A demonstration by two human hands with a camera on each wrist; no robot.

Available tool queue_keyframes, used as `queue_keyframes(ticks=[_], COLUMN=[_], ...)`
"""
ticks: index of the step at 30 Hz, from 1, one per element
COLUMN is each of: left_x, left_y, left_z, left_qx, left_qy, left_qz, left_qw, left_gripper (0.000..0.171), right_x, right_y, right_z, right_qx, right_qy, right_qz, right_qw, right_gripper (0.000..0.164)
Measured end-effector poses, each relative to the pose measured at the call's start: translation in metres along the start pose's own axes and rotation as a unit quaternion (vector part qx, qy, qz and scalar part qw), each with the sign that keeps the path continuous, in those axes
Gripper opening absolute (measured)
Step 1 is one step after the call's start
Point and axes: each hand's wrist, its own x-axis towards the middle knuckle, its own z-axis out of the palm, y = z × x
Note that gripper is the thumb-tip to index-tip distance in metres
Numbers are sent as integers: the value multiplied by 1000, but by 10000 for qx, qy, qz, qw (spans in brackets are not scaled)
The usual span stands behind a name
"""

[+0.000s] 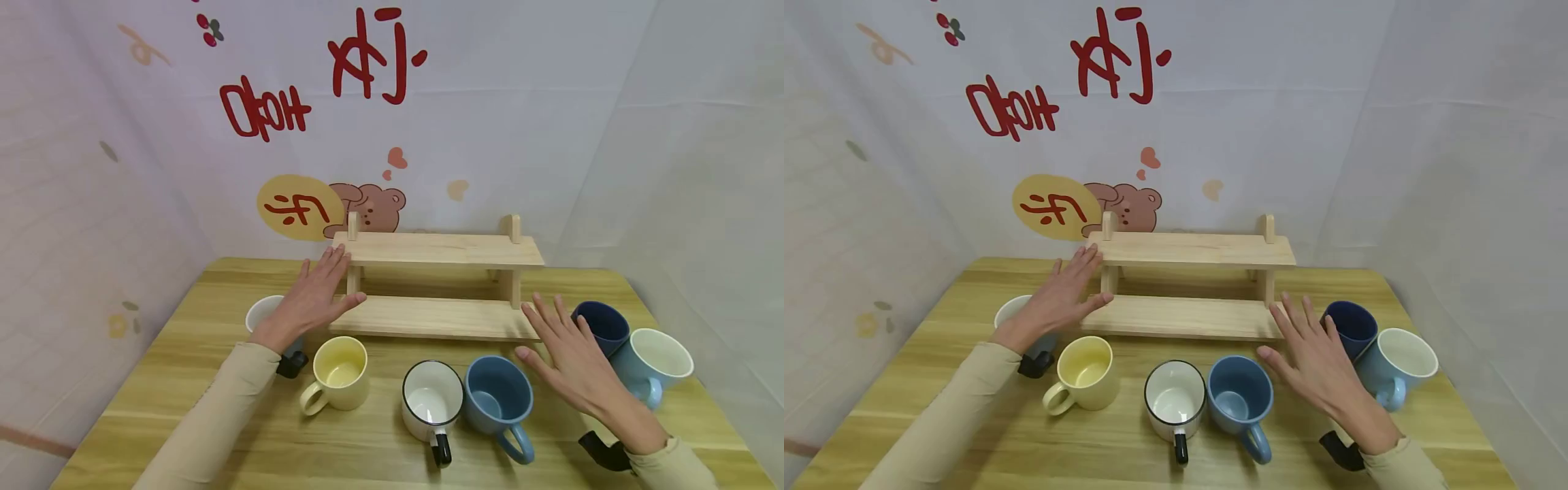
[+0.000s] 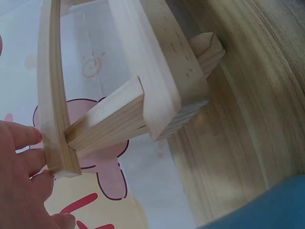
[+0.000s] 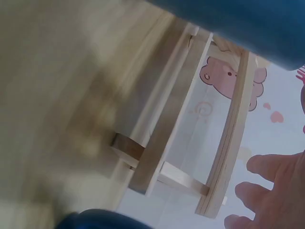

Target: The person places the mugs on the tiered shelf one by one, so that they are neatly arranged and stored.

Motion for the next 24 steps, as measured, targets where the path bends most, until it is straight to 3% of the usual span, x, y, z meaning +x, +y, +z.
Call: queue_keyframes(ticks=[9,18,21,24], left_x=[3,1,1,2], left_y=[-1,-3,-2,-2], left_z=[4,3,4,5], left_qx=[-183,-262,-274,-273], left_qy=[-44,11,32,30], left_qz=[57,98,115,118], left_qw=[9998,9996,9996,9996], left_gripper=[93,94,94,94], right_x=[-34,-59,-67,-73], right_y=[2,3,3,4], right_z=[-15,-19,-18,-16], right_qx=[1401,1544,1789,2268], right_qy=[-280,-627,-715,-956], right_qz=[29,423,303,66], right_qw=[9897,9851,9808,9692], right_gripper=[65,48,42,37])
